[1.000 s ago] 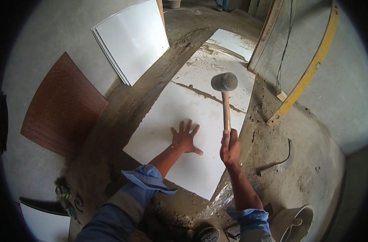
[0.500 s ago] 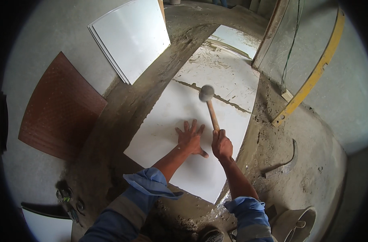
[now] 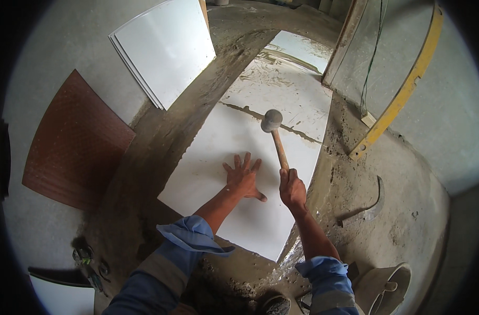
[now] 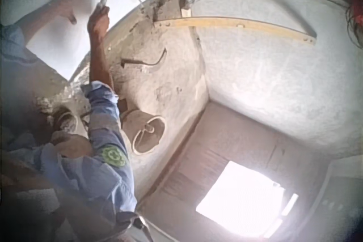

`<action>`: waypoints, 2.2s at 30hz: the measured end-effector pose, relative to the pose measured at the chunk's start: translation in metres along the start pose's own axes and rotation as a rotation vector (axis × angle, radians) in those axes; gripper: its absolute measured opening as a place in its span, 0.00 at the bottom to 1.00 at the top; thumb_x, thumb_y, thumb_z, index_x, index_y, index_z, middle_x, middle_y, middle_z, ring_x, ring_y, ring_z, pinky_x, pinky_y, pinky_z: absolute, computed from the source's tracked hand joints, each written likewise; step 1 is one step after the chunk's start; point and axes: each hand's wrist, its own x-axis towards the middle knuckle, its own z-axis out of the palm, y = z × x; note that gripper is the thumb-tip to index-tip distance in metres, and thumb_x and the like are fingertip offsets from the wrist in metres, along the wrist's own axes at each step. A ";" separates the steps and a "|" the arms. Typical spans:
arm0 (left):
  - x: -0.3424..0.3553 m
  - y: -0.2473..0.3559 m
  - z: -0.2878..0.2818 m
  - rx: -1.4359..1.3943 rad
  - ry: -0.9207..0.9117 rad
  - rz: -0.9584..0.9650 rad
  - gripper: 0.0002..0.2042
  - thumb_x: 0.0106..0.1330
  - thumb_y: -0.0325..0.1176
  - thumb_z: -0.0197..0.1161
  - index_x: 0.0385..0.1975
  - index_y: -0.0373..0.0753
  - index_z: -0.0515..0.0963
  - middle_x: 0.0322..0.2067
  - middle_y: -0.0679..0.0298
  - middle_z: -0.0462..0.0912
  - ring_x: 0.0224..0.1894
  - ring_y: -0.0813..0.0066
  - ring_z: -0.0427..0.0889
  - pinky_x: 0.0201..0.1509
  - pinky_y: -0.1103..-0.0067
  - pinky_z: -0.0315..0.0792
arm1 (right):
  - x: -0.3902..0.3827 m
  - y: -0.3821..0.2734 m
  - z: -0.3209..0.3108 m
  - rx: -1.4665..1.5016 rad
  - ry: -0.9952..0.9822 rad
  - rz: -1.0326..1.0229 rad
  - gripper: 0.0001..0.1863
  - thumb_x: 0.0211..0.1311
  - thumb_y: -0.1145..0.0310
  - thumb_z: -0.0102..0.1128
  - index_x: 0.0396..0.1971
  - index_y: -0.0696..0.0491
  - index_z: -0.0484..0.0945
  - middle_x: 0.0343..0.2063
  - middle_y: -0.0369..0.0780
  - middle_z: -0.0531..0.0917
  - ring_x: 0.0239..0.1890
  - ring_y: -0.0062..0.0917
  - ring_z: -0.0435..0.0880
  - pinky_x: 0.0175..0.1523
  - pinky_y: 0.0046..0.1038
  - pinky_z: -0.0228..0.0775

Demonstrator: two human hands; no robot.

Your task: The person smooths wet cement on the floor with a trowel, places a tile over the cement, taps the tile with a rubber mallet, and aligns it using a spirit level.

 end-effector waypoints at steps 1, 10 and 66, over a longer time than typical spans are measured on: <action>0.000 0.000 0.000 0.006 0.000 -0.007 0.67 0.31 0.71 0.76 0.76 0.51 0.50 0.76 0.51 0.43 0.75 0.34 0.44 0.68 0.33 0.48 | 0.001 -0.007 -0.008 0.053 0.109 -0.141 0.16 0.77 0.58 0.45 0.35 0.57 0.66 0.15 0.52 0.74 0.19 0.56 0.76 0.22 0.49 0.66; 0.004 0.005 0.005 -0.027 0.050 0.005 0.65 0.35 0.74 0.72 0.75 0.50 0.52 0.76 0.51 0.44 0.75 0.34 0.44 0.67 0.32 0.48 | -0.014 -0.011 -0.023 -0.070 -0.220 0.413 0.18 0.75 0.51 0.43 0.39 0.53 0.67 0.23 0.58 0.81 0.30 0.60 0.81 0.35 0.56 0.72; -0.019 -0.064 0.041 -0.153 0.307 -0.089 0.60 0.45 0.80 0.60 0.76 0.49 0.51 0.77 0.52 0.41 0.78 0.45 0.36 0.72 0.36 0.31 | -0.100 -0.048 -0.041 0.016 -0.196 0.360 0.18 0.74 0.54 0.50 0.32 0.56 0.71 0.26 0.55 0.80 0.32 0.57 0.80 0.33 0.49 0.69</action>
